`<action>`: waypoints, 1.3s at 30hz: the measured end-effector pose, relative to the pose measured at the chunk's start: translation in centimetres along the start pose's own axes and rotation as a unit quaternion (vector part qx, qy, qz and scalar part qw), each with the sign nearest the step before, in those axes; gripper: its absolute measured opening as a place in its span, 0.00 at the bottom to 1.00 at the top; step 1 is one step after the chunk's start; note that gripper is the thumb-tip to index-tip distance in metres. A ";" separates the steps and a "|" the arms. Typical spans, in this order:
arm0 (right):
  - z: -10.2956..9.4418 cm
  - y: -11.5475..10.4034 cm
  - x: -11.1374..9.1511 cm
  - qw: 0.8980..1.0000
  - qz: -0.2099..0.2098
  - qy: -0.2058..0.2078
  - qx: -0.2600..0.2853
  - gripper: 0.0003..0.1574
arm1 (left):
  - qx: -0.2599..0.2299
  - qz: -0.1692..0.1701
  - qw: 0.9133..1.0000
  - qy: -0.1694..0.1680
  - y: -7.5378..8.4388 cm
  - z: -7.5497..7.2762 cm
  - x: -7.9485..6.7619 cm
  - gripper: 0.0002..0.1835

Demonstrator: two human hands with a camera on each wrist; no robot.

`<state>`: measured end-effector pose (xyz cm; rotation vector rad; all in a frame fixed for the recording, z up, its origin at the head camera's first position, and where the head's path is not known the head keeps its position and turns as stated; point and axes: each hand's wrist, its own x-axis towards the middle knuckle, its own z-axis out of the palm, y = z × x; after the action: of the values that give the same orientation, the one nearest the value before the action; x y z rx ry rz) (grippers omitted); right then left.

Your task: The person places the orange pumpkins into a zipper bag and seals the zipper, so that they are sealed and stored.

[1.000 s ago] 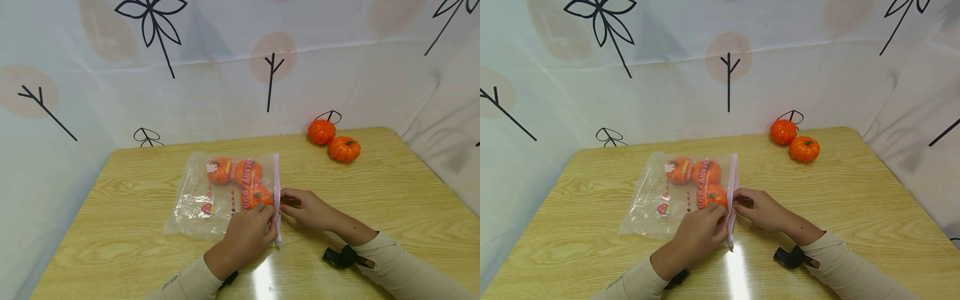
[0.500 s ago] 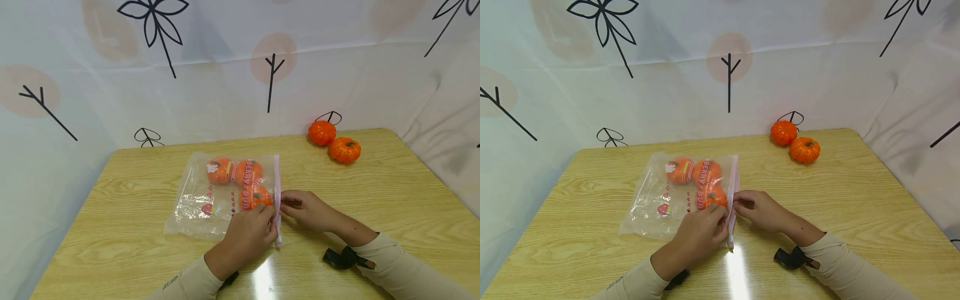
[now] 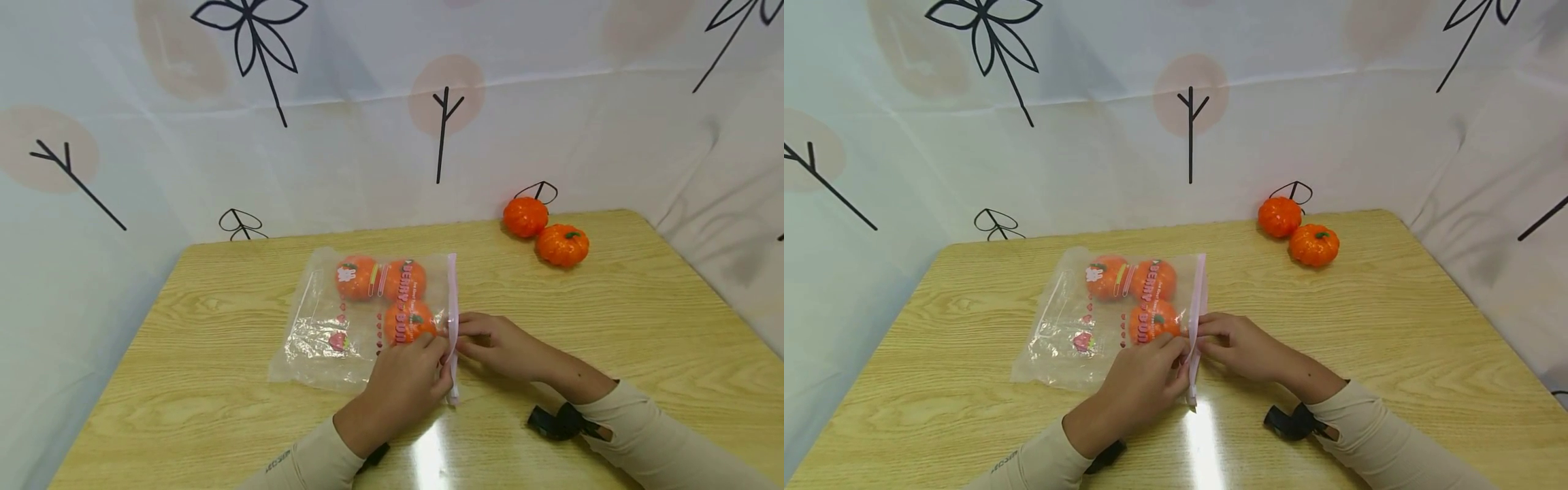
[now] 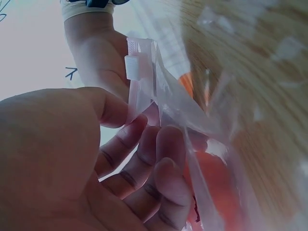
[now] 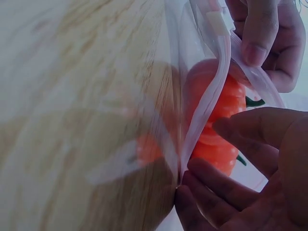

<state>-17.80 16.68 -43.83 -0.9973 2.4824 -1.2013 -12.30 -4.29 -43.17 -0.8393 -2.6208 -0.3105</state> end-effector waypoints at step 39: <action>-1.5 0.1 0.0 0.994 -0.006 0.107 -0.037 0.16 | 0.003 -0.011 1.000 -0.024 0.0 0.0 -0.1 0.08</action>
<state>-18.55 17.64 -42.94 -0.9477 2.7061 -1.2894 -12.26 -4.35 -43.20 -0.8275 -2.6756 -0.2922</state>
